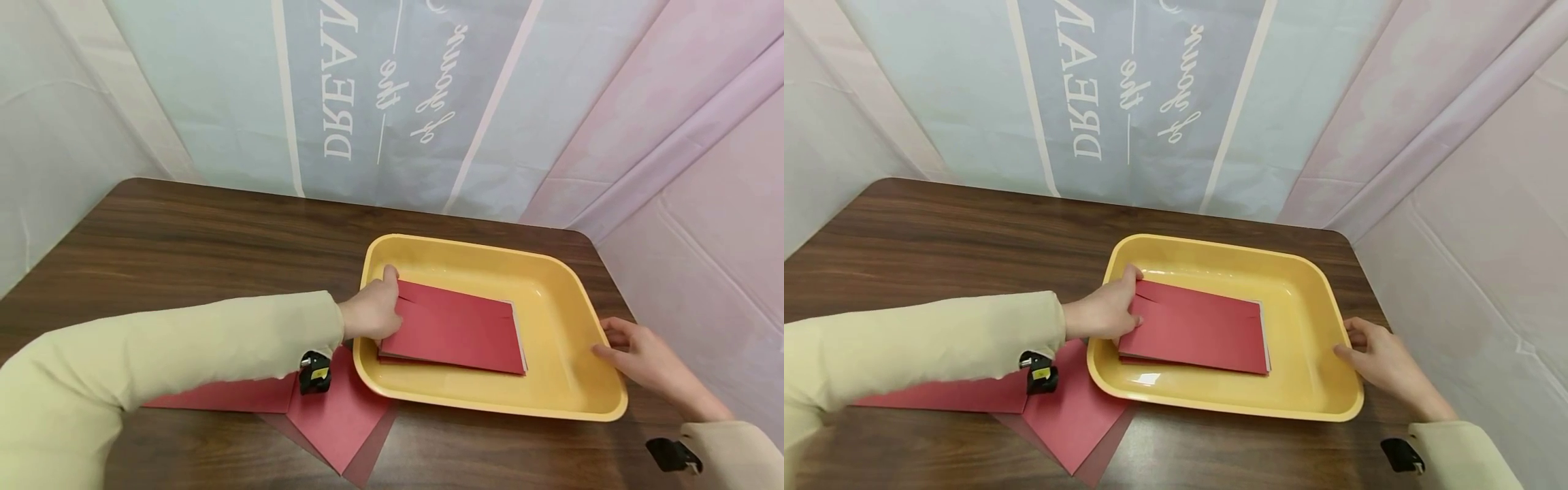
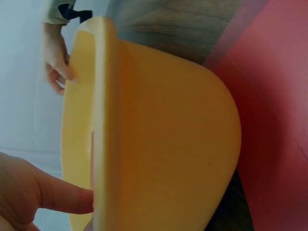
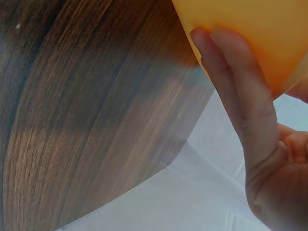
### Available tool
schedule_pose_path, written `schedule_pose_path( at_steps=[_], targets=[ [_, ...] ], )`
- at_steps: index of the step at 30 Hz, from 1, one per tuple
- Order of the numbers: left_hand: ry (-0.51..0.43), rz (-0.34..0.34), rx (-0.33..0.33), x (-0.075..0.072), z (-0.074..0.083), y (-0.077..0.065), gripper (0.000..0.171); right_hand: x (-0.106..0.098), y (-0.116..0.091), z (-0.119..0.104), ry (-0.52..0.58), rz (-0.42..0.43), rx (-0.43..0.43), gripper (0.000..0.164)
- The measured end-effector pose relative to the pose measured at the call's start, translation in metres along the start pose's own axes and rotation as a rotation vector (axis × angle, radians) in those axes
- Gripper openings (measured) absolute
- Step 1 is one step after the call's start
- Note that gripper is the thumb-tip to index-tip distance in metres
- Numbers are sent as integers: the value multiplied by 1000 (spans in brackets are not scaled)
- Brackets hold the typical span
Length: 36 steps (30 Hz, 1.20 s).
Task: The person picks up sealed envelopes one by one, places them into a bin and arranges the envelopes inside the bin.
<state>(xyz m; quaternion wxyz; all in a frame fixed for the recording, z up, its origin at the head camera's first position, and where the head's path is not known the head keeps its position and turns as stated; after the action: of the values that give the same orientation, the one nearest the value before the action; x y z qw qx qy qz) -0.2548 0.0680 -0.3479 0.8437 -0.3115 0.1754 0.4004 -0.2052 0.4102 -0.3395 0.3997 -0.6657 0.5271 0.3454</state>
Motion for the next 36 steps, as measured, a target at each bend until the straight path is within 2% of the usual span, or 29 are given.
schedule_pose_path(
  at_steps=[5, 10, 13, 17, 31, 36],
  targets=[
    [37, 0, -44, 1, 0, 0, 64, 0, 0, 1, 1, -7, 12, 28],
    [114, 24, -116, 1, -2, 1, 74, 0, 0, 1, 2, -9, 14, 28],
    [144, 16, -160, 3, -4, 3, 81, 0, 1, 1, 6, -3, 5, 28],
    [184, 11, -204, 5, -6, 7, 79, 0, 0, 1, 13, 0, -1, 29],
    [255, 40, -295, 8, -10, 13, 68, 0, 0, 0, 3, 0, -11, 28],
    [293, 41, -288, 8, -9, 13, 68, 0, 0, 0, -3, -1, -9, 28]
  ],
)
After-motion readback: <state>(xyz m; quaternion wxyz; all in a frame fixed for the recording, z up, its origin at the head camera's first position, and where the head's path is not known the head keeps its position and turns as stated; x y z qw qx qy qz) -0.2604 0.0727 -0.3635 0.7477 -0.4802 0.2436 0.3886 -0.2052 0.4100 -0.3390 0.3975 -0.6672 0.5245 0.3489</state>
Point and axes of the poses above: each hand's wrist, its own y-axis towards the middle knuckle, its own x-axis out of the palm, z = x × y, the point moved 10 cm from there along y, towards the middle knuckle, and after that the axes turned 2 degrees about -z, right-handed, at the moved point
